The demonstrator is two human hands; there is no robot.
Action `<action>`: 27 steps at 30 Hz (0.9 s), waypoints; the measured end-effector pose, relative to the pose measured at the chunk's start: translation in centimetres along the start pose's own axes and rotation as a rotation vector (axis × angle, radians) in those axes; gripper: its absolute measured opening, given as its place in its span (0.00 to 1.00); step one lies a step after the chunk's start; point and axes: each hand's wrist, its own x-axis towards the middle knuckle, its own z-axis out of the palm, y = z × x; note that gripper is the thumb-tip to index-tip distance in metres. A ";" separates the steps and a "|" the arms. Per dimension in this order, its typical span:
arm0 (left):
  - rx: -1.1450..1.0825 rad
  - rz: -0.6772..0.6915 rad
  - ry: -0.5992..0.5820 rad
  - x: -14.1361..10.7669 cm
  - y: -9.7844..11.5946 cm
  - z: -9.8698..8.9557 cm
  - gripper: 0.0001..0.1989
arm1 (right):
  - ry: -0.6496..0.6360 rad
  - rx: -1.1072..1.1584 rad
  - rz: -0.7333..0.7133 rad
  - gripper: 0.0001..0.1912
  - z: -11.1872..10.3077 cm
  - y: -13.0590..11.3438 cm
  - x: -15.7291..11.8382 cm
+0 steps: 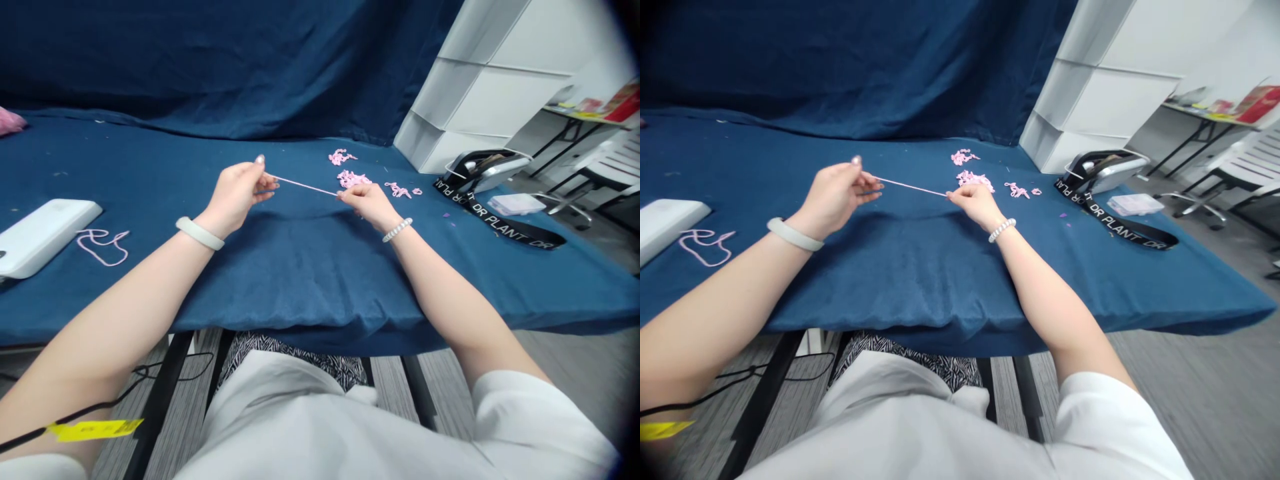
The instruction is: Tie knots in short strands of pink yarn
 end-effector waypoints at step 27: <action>-0.379 -0.344 -0.255 -2.0 0.3 1.7 0.07 | -0.028 0.208 -0.294 0.36 -2.8 -4.2 -2.2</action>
